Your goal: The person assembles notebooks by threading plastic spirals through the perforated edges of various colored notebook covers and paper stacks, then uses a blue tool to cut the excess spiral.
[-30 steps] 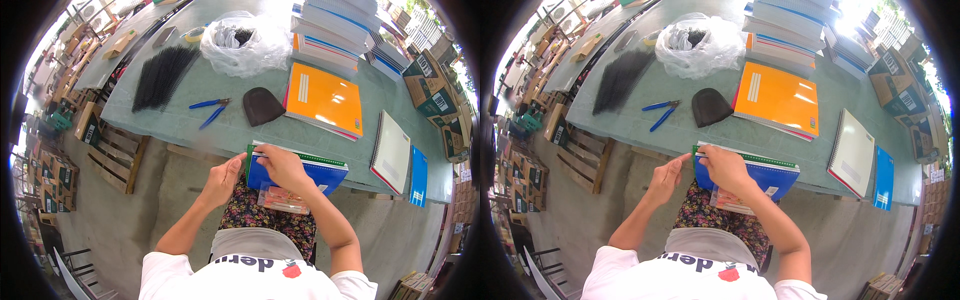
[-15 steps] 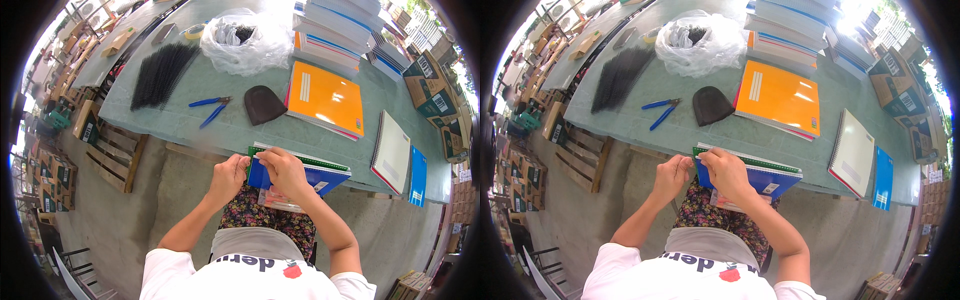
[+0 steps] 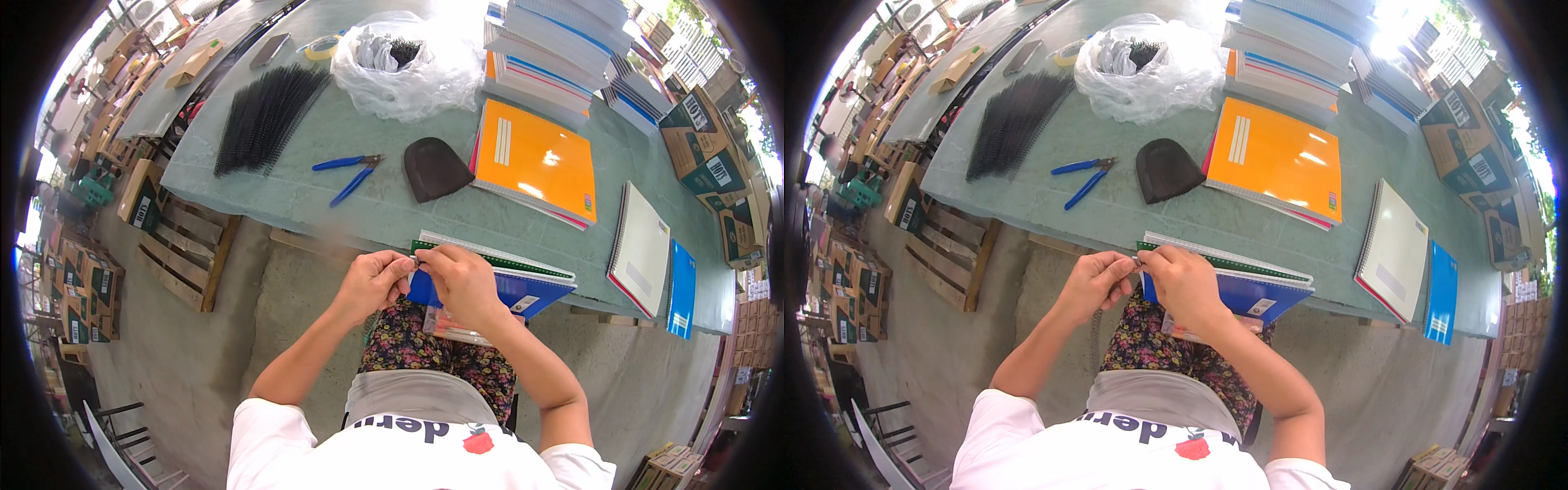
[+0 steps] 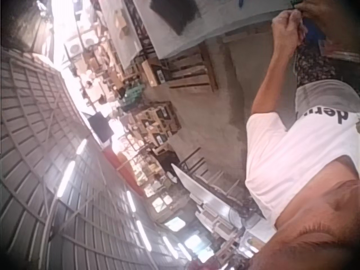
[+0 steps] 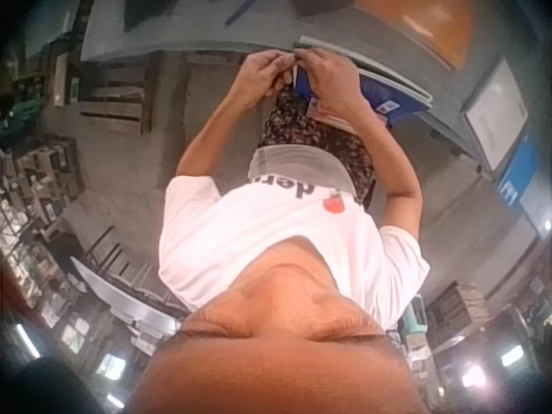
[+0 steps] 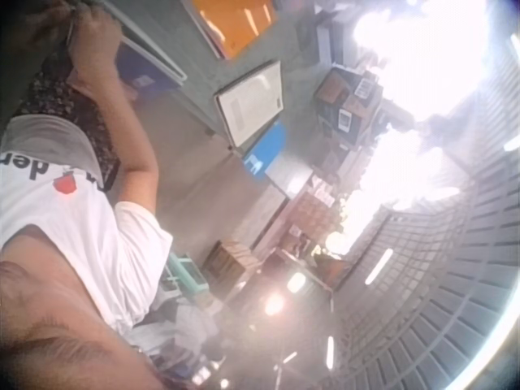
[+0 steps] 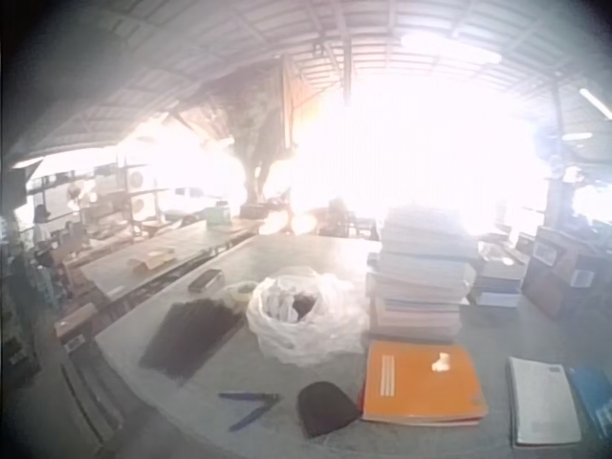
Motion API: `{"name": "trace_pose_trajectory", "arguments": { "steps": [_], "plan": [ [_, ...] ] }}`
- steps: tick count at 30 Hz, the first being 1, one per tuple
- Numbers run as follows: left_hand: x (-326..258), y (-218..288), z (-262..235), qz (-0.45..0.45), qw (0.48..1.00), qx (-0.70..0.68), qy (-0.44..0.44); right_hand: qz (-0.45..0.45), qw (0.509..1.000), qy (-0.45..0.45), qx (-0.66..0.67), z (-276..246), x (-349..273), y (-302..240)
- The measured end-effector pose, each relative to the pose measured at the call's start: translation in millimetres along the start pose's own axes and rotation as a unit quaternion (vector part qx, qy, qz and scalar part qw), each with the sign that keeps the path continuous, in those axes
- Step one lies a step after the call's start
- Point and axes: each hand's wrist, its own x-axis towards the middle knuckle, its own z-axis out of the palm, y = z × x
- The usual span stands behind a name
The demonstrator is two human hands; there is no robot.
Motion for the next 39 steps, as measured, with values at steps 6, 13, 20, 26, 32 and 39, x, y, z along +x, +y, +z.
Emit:
{"name": "trace_pose_trajectory", "arguments": {
  "steps": [6,13,20,26,32,39],
  "plan": [
    [-9,-7,0,0.123,0.979,0.16,0.016,0.035,0.999,-0.033,-0.01,-11,1,-4],
    [-14,-7,4,0.158,0.962,0.214,0.061,0.023,0.999,-0.033,-0.013,-9,0,0],
    [-20,-9,13,0.125,0.962,0.241,0.003,0.001,0.993,-0.052,-0.105,-6,-3,2],
    [-8,-10,8,0.245,0.927,0.268,0.096,0.02,0.999,-0.025,-0.019,-8,-4,2],
    [-9,6,7,0.183,0.933,0.296,0.089,-0.012,1.0,-0.009,0.022,-10,-5,2],
    [-1,-3,7,0.325,0.885,0.306,0.135,0.025,0.999,0.002,0.047,-11,-6,-4]
  ]
}}
